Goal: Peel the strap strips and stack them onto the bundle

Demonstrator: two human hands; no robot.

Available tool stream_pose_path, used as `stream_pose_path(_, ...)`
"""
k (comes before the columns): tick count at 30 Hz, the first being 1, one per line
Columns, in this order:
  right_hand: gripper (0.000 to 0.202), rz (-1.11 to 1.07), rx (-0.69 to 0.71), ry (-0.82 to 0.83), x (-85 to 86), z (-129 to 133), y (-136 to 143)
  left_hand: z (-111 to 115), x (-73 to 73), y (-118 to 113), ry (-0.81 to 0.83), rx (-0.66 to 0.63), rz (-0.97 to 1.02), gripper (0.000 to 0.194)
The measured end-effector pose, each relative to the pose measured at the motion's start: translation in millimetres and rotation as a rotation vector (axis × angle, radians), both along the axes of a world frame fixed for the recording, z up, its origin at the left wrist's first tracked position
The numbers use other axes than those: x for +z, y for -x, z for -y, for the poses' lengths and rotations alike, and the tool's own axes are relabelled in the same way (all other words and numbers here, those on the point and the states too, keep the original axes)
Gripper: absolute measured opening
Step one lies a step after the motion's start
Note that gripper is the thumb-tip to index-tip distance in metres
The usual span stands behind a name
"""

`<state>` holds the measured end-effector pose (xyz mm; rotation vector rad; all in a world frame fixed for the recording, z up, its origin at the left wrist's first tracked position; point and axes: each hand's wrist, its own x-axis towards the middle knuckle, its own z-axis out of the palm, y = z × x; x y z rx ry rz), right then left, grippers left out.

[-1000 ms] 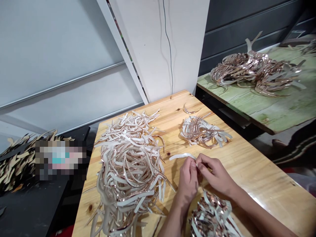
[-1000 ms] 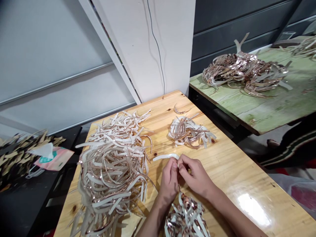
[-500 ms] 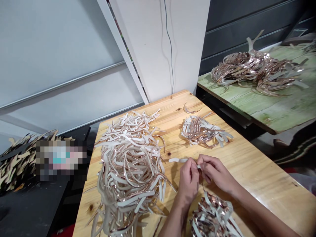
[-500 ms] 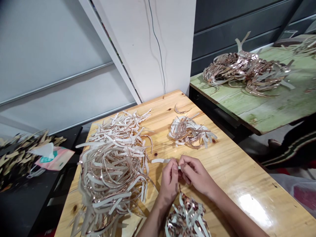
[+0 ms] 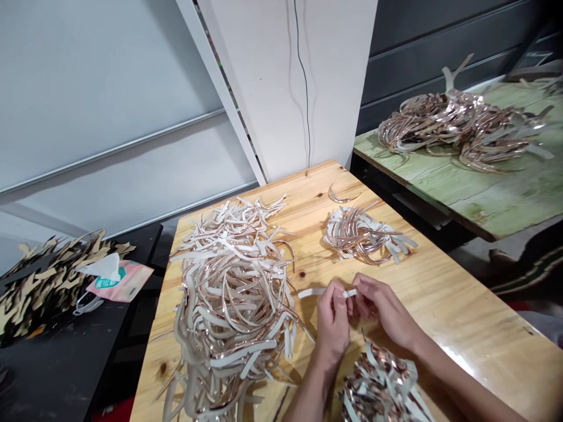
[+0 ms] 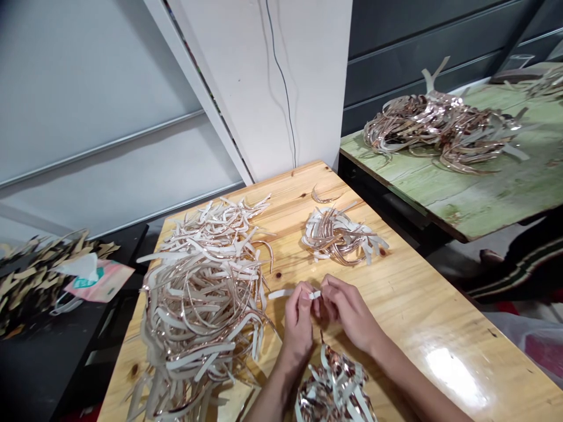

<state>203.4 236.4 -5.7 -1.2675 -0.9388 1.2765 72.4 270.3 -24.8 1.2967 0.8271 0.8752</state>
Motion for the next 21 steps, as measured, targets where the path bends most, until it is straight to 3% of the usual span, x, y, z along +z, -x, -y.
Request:
stream_pose_path(3, 0.034, 0.314, 0.057, -0.077, 1.1, 1.8, -2.3, 0.9, -0.3, 1.8, -0.025, 0.003, -0.016, 0.044)
stream_pose_path(6, 0.034, 0.465, 0.089, -0.107, -0.6, 2.9, -3.5, 1.0, 0.8, 2.8, -0.046, -0.008, -0.027, 0.043)
stream_pose_path(12, 0.037, 0.392, 0.098, -0.129, -0.7, 4.8, -0.4, -1.4, 4.6, -0.5, -0.077, -0.034, -0.141, 0.041)
stream_pose_path(21, 0.028, 0.441, 0.125, -0.132, 6.6, 4.3, -3.9, -0.7, 0.9, -0.1, 0.023, 0.046, -0.033, 0.033)
